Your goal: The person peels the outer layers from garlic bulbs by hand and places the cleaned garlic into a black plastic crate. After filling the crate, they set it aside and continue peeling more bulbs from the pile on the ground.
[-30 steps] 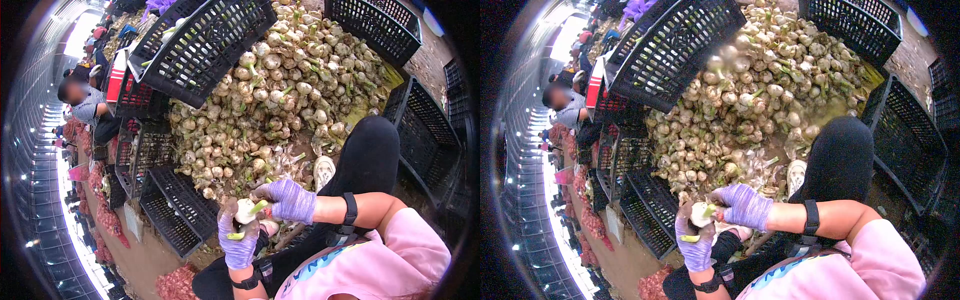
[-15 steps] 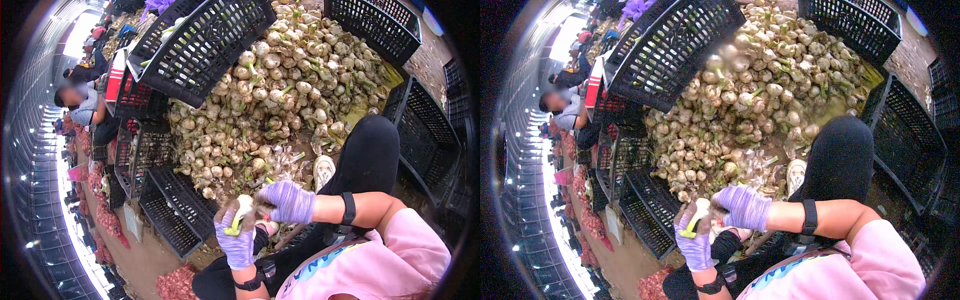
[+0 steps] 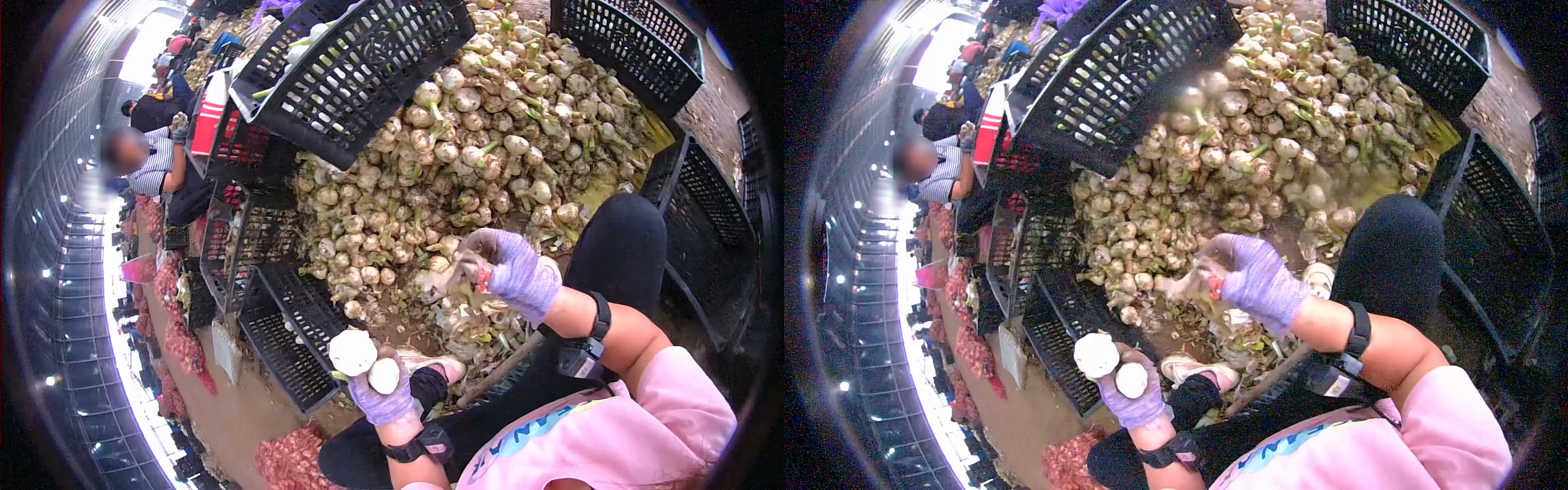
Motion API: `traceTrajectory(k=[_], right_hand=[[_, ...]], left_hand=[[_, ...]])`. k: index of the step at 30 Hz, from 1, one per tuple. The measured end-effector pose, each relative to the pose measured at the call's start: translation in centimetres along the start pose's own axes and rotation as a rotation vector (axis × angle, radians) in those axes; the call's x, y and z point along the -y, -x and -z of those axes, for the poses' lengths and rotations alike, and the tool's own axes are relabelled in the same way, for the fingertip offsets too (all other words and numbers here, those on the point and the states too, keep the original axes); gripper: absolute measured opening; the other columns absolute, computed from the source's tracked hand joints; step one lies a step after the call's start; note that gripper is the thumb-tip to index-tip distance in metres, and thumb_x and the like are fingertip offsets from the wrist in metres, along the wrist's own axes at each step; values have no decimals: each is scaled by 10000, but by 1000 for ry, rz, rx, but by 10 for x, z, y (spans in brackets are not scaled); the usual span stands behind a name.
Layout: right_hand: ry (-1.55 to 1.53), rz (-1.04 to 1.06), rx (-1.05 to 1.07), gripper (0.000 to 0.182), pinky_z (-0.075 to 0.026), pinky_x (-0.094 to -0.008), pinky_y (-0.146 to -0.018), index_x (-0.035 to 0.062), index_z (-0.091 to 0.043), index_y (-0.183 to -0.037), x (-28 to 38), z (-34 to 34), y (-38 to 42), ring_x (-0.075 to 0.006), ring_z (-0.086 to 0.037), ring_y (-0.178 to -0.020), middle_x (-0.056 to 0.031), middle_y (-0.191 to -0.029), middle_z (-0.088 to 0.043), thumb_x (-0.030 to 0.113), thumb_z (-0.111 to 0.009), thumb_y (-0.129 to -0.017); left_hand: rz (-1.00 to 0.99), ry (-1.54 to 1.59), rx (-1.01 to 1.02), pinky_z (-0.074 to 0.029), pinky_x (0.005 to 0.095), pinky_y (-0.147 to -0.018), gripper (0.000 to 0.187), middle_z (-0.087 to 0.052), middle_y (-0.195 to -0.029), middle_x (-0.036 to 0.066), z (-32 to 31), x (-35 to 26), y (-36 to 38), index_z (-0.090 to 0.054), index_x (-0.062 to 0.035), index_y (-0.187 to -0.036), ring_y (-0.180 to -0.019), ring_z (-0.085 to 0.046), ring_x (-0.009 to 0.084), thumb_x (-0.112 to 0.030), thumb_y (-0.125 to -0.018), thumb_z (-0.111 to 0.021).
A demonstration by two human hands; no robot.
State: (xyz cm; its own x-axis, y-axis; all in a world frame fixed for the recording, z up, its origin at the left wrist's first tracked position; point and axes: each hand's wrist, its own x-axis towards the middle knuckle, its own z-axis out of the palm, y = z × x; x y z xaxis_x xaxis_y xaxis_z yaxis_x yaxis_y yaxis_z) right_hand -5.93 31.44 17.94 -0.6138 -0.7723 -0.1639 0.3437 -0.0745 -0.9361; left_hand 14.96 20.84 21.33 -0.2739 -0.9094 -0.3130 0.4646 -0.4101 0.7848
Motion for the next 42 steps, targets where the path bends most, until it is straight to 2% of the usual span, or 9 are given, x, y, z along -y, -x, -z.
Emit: traceTrajectory(k=[1, 5, 7, 8, 11, 18, 22, 34, 42], right_hand=[[0, 54, 28, 318, -474, -286, -685, 0, -564, -974, 2, -3, 0, -138, -578, -774, -70, -834, -626, 74, -652, -677], [472, 157, 536, 447, -486, -361, -746, 58, -544, -1102, 2, -8, 4, -297, -613, -860, -175, -900, -610, 133, -631, -670], [681, 338, 532, 421, -482, -387, -739, 57, -551, -1093, -5, -14, 9, -337, -598, -869, -190, -907, -608, 250, -601, -722], [605, 329, 507, 425, -476, -401, -730, 56, -555, -1088, -11, -17, 12, -348, -593, -861, -199, -894, -606, 305, -584, -744], [720, 14, 679, 421, -455, -413, -701, 50, -582, -1022, 11, -15, 9, -369, -583, -824, -217, -835, -597, 401, -570, -789], [408, 172, 613, 361, -457, -408, -747, 52, -590, -1033, -16, -14, 13, -352, -580, -859, -178, -907, -610, 302, -597, -773], [700, 53, 692, 352, -460, -415, -738, 70, -600, -1028, -11, -21, 8, -348, -582, -862, -167, -895, -612, 291, -606, -754], [982, 85, 602, 327, -491, -402, -624, 106, -624, -890, -43, -14, 3, -333, -612, -735, -145, -781, -612, 402, -543, -778], [894, -142, 681, 372, -479, -439, -704, 91, -611, -977, -65, -11, -22, -358, -596, -809, -182, -907, -618, 406, -504, -811]], left_hand=[[202, 360, 147, -515, 325, -753, 470, -587, -944, 89, -8, -5, 0, -471, -55, -1211, -843, -567, 187, -50, -762, -613], [218, 370, 152, -491, 342, -770, 362, -579, -992, 126, 4, 2, -10, -542, -19, -1062, -906, -578, 275, -108, -733, -662], [-342, -731, 268, -500, 314, -756, 331, -575, -960, 115, 4, 11, -8, -548, -12, -1044, -880, -582, 244, -142, -757, -651], [-205, -801, 252, -508, 327, -766, 343, -577, -1001, 120, -4, 8, -6, -550, -6, -1025, -888, -590, 239, -160, -745, -675], [242, -591, 287, -523, 323, -715, 321, -620, -924, 102, -25, 8, -7, -560, 13, -998, -809, -616, 207, -178, -764, -669], [-112, -440, 290, -526, 283, -652, 311, -590, -994, 91, -168, -44, -103, -522, -69, -1076, -820, -604, 184, -260, -843, -602], [-230, -25, 561, -451, 614, -841, 634, -468, -1199, 202, -256, -106, -140, -395, 38, -1208, -1047, -523, 376, -482, -859, -491], [-147, -537, 316, -511, 338, -712, 347, -571, -930, 40, -70, 30, -190, -525, -60, -1106, -814, -561, 166, -178, -807, -657], [-680, -613, 318, -490, 269, -725, 358, -520, -1084, 48, -220, -59, -227, -483, -41, -1171, -895, -535, 122, -117, -840, -599]])
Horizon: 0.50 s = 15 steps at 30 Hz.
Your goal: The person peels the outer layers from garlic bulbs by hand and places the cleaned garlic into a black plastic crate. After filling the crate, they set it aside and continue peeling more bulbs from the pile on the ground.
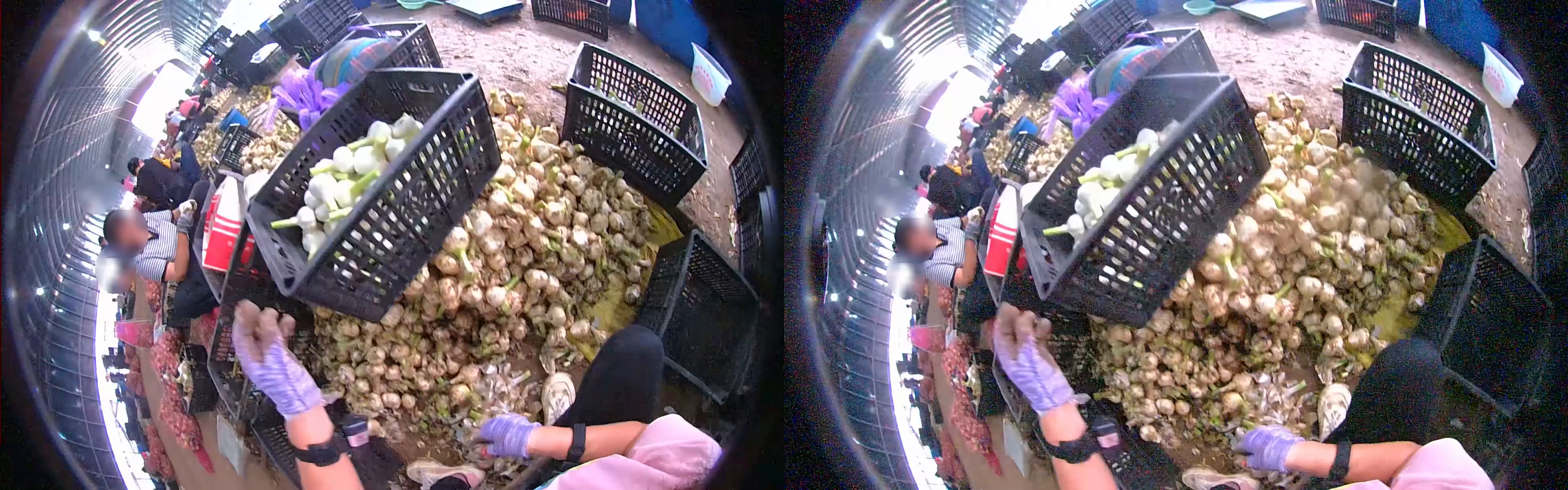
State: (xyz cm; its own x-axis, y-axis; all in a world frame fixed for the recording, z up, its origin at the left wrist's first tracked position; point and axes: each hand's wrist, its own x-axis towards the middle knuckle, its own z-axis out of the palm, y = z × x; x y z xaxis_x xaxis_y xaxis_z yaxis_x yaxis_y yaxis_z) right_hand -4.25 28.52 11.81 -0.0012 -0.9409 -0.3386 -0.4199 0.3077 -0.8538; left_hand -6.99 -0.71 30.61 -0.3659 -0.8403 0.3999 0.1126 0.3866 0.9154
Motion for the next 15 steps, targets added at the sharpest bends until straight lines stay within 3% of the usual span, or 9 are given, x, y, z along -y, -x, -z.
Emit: traceTrajectory(k=[1, 3, 6, 7, 9, 10, 13, 14, 15], right_hand=[[3, 7, -9, 372, -479, -439, -704, 91, -611, -977, 0, 4, -5, -358, -596, -809, -182, -907, -618, 406, -504, -811], [-34, -274, 187, 436, -483, -434, -710, 78, -605, -1002, 0, 12, -13, -357, -591, -831, -196, -940, -613, 454, -503, -807], [68, -238, 109, 471, -490, -429, -726, 90, -613, -1014, -24, 11, -30, -344, -589, -888, -173, -950, -615, 486, -570, -763], [155, -243, 66, 484, -489, -425, -744, 97, -610, -1029, -22, 18, -31, -338, -586, -913, -163, -971, -612, 484, -604, -738], [102, -341, 65, 551, -475, -409, -807, 96, -560, -1110, -4, 61, -32, -322, -569, -970, -143, -1037, -588, 447, -660, -696], [91, -242, -113, 572, -464, -404, -836, 86, -525, -1149, -6, 69, -36, -319, -557, -995, -151, -1077, -567, 416, -662, -702], [-155, 46, -652, 558, -444, -397, -886, 70, -468, -1201, 21, 150, -28, -325, -533, -1043, -162, -1151, -524, 314, -654, -735], [-97, 138, -798, 542, -445, -397, -889, 67, -467, -1201, 31, 184, -25, -325, -528, -1056, -168, -1173, -512, 280, -653, -739], [-40, 232, -940, 527, -445, -396, -892, 64, -467, -1202, 41, 216, -22, -326, -522, -1068, -174, -1194, -500, 246, -653, -743]], left_hand=[[-101, 38, 26, -492, 265, -728, 400, -515, -1126, 66, -8, -4, -20, -464, -24, -1200, -907, -541, 132, -92, -833, -606], [-160, -19, 138, -489, 239, -721, 370, -537, -1128, 78, -25, -13, -59, -473, 4, -1198, -861, -537, 117, -49, -848, -578], [-92, -102, 494, -440, 200, -709, 374, -561, -1047, 50, -48, -16, -111, -502, 24, -1164, -823, -507, 77, -65, -822, -624], [-51, -235, 583, -477, 232, -724, 396, -550, -1109, 59, -54, -9, -131, -500, -22, -1197, -898, -542, 112, -109, -830, -620], [49, -379, 780, -471, 221, -731, 392, -569, -1072, 49, -78, 0, -153, -508, -24, -1191, -884, -540, 102, -106, -825, -622], [90, -464, 873, -475, 219, -719, 386, -578, -1048, 50, -91, -2, -158, -513, -21, -1185, -844, -546, 100, -98, -822, -622], [-161, -702, 1080, -485, 254, -727, 460, -580, -1044, 76, -113, 24, -181, -489, -24, -1218, -851, -552, 132, -37, -783, -636], [7, -716, 1133, -484, 269, -745, 529, -575, -1049, 101, -127, 13, -179, -463, -19, -1247, -883, -545, 145, -34, -756, -657], [-21, -740, 1210, -488, 287, -743, 595, -558, -1081, 123, -138, 13, -180, -454, -63, -1274, -880, -549, 161, -70, -728, -691]])
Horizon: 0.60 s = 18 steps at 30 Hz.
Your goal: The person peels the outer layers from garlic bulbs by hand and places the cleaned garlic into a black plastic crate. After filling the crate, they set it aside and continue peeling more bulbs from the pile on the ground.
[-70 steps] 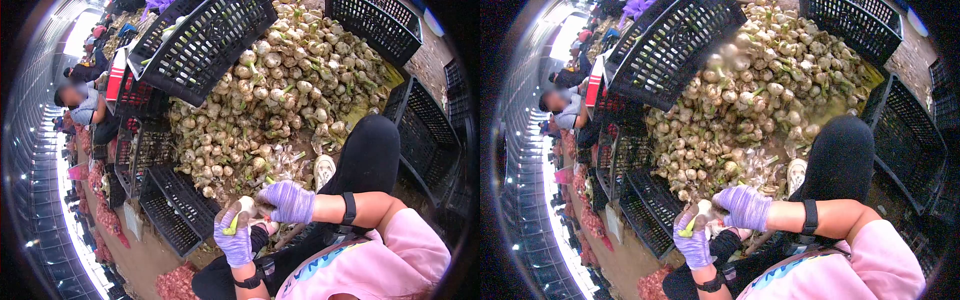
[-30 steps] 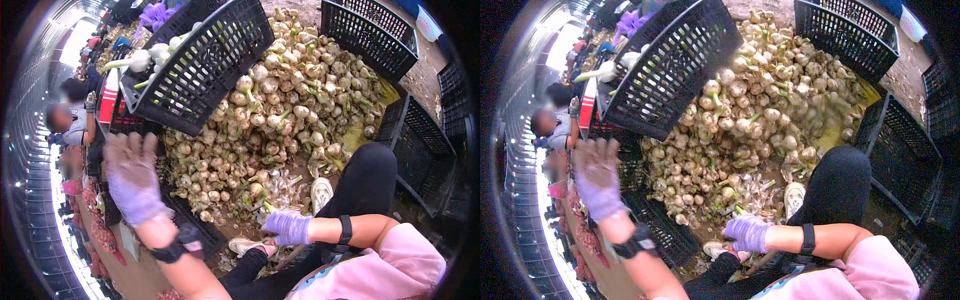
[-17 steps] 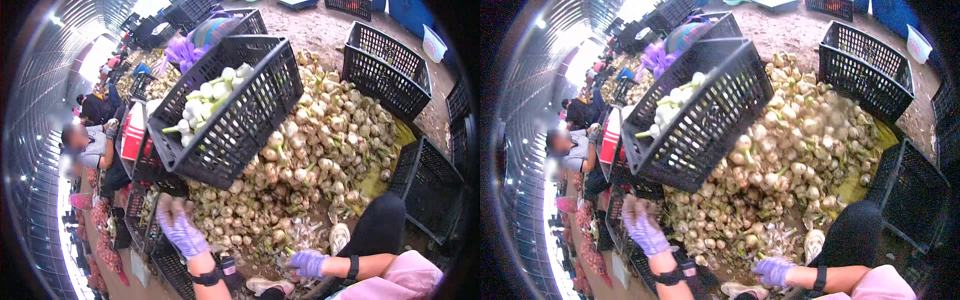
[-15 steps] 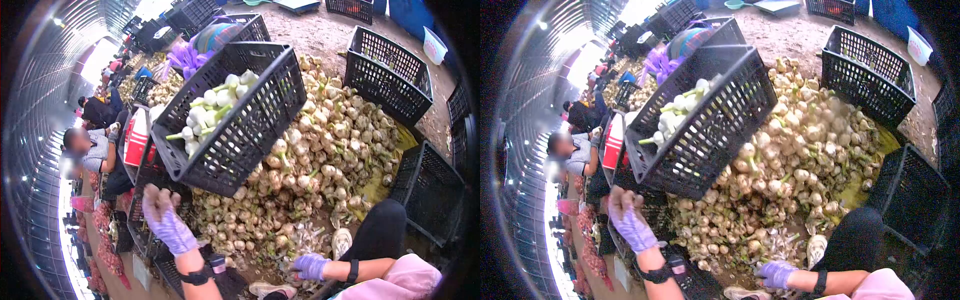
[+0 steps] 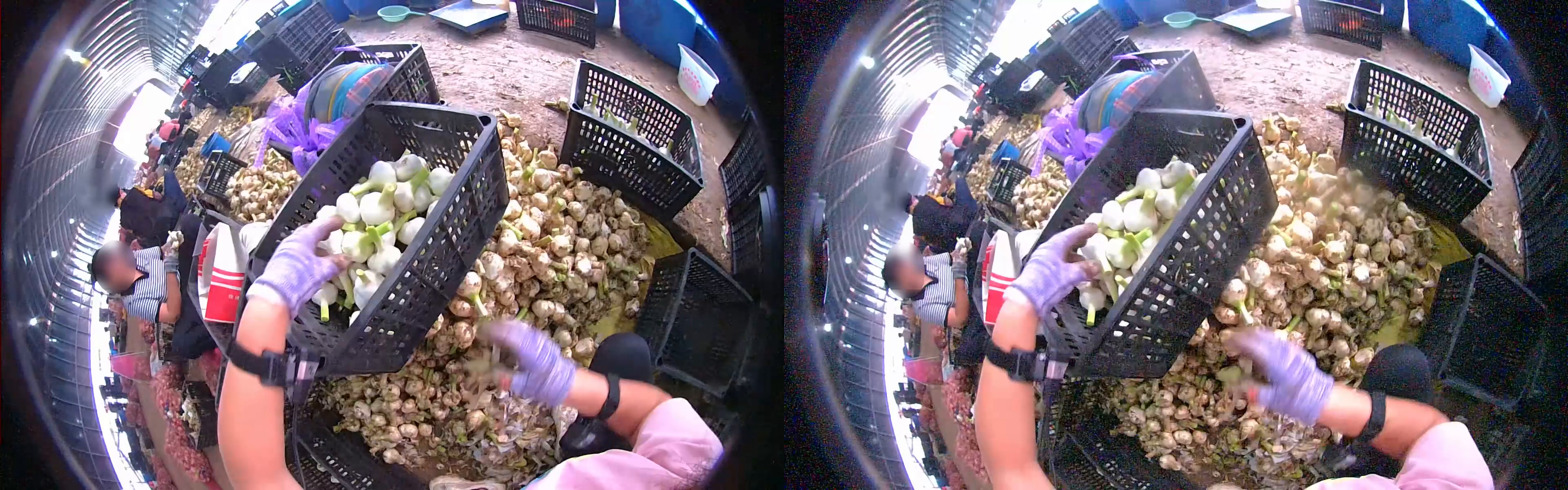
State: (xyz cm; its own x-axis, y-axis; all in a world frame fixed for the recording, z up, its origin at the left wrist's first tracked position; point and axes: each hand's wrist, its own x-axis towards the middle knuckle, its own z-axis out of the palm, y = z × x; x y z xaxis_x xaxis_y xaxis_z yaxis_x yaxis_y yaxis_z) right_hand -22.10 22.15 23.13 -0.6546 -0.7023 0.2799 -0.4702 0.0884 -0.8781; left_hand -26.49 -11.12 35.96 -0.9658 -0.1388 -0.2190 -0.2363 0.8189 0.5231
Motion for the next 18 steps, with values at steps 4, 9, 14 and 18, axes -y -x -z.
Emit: traceTrajectory(k=[4, 9, 14, 18], right_hand=[[283, 255, -146, 637, -476, -380, -846, 75, -413, -1261, 20, 53, -110, -346, -545, -1032, -186, -1267, -433, 131, -683, -687], [461, 102, 107, 672, -488, -397, -810, 94, -411, -1258, 1, 58, -160, -354, -575, -949, -167, -1264, -408, 88, -684, -644], [338, 105, 88, 662, -489, -414, -793, 95, -425, -1228, -8, 47, -142, -358, -567, -952, -147, -1243, -412, 49, -684, -620], [348, 174, 9, 716, -497, -412, -785, 112, -409, -1256, -15, 42, -129, -370, -554, -981, -142, -1261, -414, -29, -611, -584]], left_hand=[[-42, -311, 159, -492, 317, -746, 622, -564, -1068, 106, -24, 9, -42, -473, -178, -1276, -860, -559, 205, -171, -703, -715], [-100, -576, 288, -475, 340, -779, 424, -610, -1014, 122, -53, 5, -63, -587, -192, -1130, -858, -611, 264, -154, -719, -685], [-180, -486, 236, -474, 343, -740, 165, -640, -909, 110, -63, 5, -61, -650, -83, -894, -814, -614, 256, -102, -730, -652], [-279, -435, 216, -468, 370, -733, 169, -590, -814, 143, -61, -14, -38, -634, -84, -886, -795, -590, 292, -88, -717, -619]])
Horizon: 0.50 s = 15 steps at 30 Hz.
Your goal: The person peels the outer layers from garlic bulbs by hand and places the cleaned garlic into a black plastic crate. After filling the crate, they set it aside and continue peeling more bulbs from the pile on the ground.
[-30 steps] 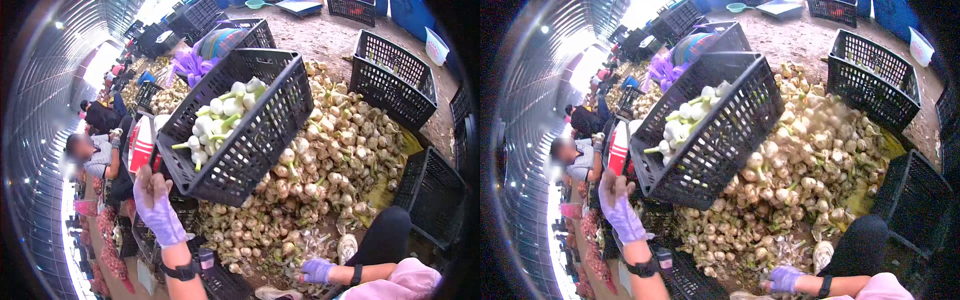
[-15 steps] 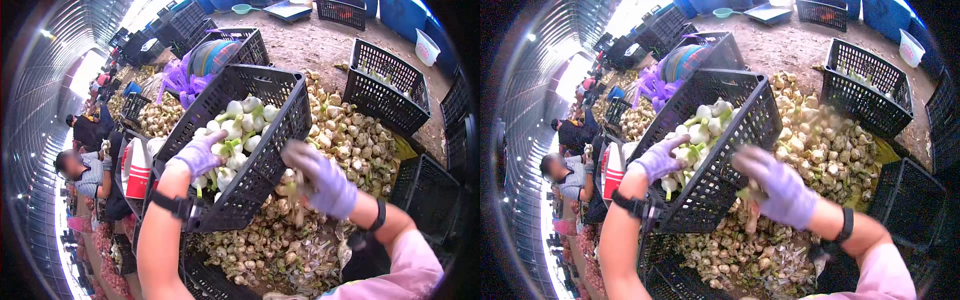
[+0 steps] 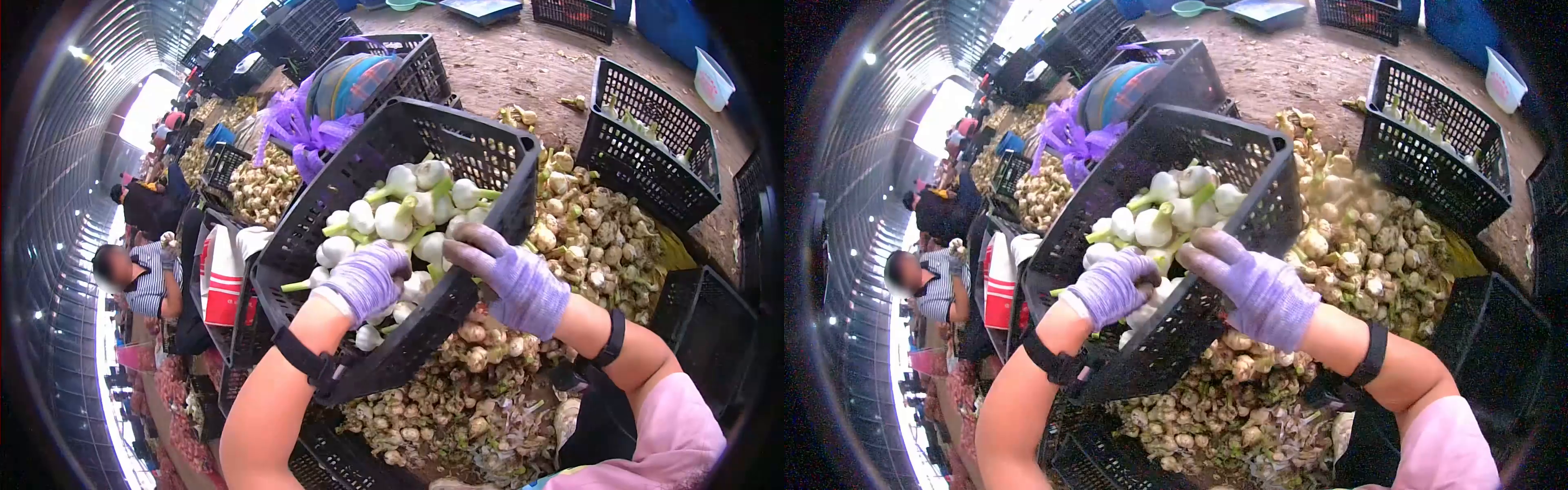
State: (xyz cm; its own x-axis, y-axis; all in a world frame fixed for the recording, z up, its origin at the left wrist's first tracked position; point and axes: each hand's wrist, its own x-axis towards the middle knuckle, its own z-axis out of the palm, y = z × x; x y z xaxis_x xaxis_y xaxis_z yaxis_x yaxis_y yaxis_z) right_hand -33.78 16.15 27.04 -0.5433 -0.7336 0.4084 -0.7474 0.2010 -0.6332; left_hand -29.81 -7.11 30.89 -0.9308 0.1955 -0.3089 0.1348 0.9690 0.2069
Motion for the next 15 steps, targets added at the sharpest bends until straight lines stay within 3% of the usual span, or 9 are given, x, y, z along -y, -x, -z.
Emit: traceTrajectory(k=[2, 3, 4, 6, 7, 15], right_hand=[[24, -15, 6, 740, -497, -412, -797, 120, -401, -1274, 0, -1, 2, -375, -547, -992, -150, -1251, -419, -30, -597, -576], [14, -22, 9, 736, -497, -410, -804, 120, -401, -1275, 0, 0, 2, -377, -543, -999, -153, -1255, -415, -32, -591, -581], [3, -35, 13, 732, -497, -409, -812, 120, -401, -1277, 0, -1, 2, -379, -539, -1006, -157, -1258, -412, -33, -585, -585], [7, -39, 4, 736, -496, -405, -822, 122, -402, -1279, -1, -3, 1, -383, -535, -1015, -161, -1263, -407, -35, -584, -582], [-12, -13, -20, 733, -496, -404, -822, 121, -405, -1275, -3, -6, 0, -384, -535, -1015, -160, -1266, -405, -38, -583, -582], [-60, 7, -57, 718, -499, -415, -776, 119, -433, -1240, -14, -17, -10, -366, -561, -962, -144, -1253, -419, -23, -629, -565]], left_hand=[[-2, -102, 118, -463, 347, -754, 249, -569, -884, 160, -2, -6, -2, -632, -96, -951, -871, -568, 288, -82, -703, -623], [-14, -34, 175, -442, 322, -808, 306, -559, -1010, 133, -7, -3, -4, -577, -112, -1097, -953, -542, 254, -122, -792, -569], [-13, -33, 174, -442, 322, -808, 306, -559, -1010, 133, -29, 10, -14, -577, -112, -1097, -953, -542, 254, -122, -792, -569], [-204, 446, 225, -413, 295, -856, 327, -536, -1130, 84, -81, 41, -39, -492, -114, -1207, -1006, -517, 199, -188, -889, -477], [-211, 568, 283, -417, 297, -848, 321, -541, -1116, 84, -88, 37, -46, -499, -112, -1196, -993, -522, 201, -181, -883, -482], [-136, 590, 369, -448, 313, -782, 279, -578, -1003, 87, -103, 31, -66, -558, -97, -1106, -886, -558, 214, -129, -831, -517]])
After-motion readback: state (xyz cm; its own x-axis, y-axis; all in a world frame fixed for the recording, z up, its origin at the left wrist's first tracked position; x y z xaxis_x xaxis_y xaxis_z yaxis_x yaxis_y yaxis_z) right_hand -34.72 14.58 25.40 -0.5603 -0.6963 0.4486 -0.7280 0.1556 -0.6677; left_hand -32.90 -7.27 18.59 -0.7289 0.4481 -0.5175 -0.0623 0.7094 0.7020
